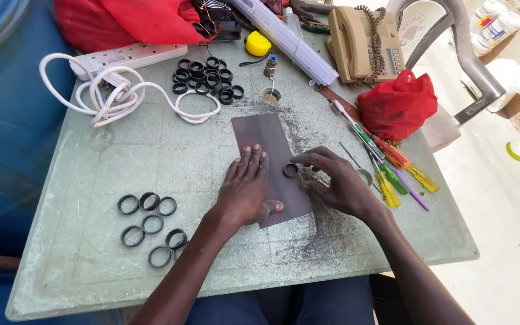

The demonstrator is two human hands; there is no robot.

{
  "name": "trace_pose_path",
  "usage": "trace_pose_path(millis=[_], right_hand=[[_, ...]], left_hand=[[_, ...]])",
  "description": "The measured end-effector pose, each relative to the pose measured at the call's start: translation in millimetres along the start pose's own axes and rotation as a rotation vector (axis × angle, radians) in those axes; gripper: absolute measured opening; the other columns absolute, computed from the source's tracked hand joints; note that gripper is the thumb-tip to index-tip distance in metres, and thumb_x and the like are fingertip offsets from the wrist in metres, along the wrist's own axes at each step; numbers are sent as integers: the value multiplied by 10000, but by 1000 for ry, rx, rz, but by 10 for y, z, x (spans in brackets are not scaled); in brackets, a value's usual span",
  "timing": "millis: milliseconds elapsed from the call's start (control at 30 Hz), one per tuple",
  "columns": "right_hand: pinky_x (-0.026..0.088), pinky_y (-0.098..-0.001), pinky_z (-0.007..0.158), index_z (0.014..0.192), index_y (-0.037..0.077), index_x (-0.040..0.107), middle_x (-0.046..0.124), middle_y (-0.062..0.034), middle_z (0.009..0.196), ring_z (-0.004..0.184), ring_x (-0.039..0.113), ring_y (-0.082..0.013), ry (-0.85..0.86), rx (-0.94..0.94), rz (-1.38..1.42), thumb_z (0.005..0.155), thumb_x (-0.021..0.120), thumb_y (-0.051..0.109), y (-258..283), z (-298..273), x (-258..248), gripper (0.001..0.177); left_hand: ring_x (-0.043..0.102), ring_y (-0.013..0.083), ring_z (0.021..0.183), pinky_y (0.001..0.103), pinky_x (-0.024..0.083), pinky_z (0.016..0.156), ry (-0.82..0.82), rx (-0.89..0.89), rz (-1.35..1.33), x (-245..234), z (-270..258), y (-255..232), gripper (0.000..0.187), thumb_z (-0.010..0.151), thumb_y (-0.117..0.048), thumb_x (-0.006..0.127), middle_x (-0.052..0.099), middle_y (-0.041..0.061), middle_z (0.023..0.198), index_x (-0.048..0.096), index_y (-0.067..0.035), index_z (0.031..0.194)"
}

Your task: The person is sanding the edges of small black plastic or rubber rings using a sheet of sandpaper on a workbench.

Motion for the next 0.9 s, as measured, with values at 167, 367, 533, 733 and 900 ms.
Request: trace_pose_path(millis=[167,367,533,733,900], right_hand=[[576,-486,912,1168,77,756,712,-214,1092,1056,701,-405,-104,-39,40,891,748,115,-77,112,98,279],[569,-433,773,959,63,768,720,-145,994,923,689,-339,-257,-58,-111,924,721,162,160,-439,445,115],[506,-402,727,1001,37,720,717,-143,1024,861,644,-302,-335,-105,-217,950,672,118,36,-291,565,108],[569,-507,772,928,5,724,639,-187,900,990,661,-447,-286,-149,-217,972,699,93,-652,1085,606,101],[583,-507,763,878,42,715,706,-208,969,1045,680,-464,-173,-30,-141,953,640,34,-76,132,512,106]], left_hand=[[-43,386,1597,505,-23,1273,-9,-1,3,-5,-16,0,1123,917,-652,621,-12,259,1718,73,15,1634],[-148,362,1579,483,-62,1263,13,-22,17,55,61,19,1179,922,-654,639,-143,222,1707,-48,-1,1624],[-228,350,1565,470,-94,1247,36,-24,45,179,72,58,1216,940,-631,663,-239,195,1702,-135,-4,1611],[-30,407,1595,514,-25,1271,-41,3,-91,-18,-90,-68,1120,896,-604,657,3,266,1717,99,31,1631],[-3,395,1595,507,-6,1273,-60,20,-64,-11,-69,-21,1125,894,-630,654,36,254,1718,107,22,1631]])
Point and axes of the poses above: each hand's wrist, its own z-axis towards the middle knuckle, its own x-axis out of the palm, y = z × x, the point moved 6 cm from there along z, towards the middle knuckle
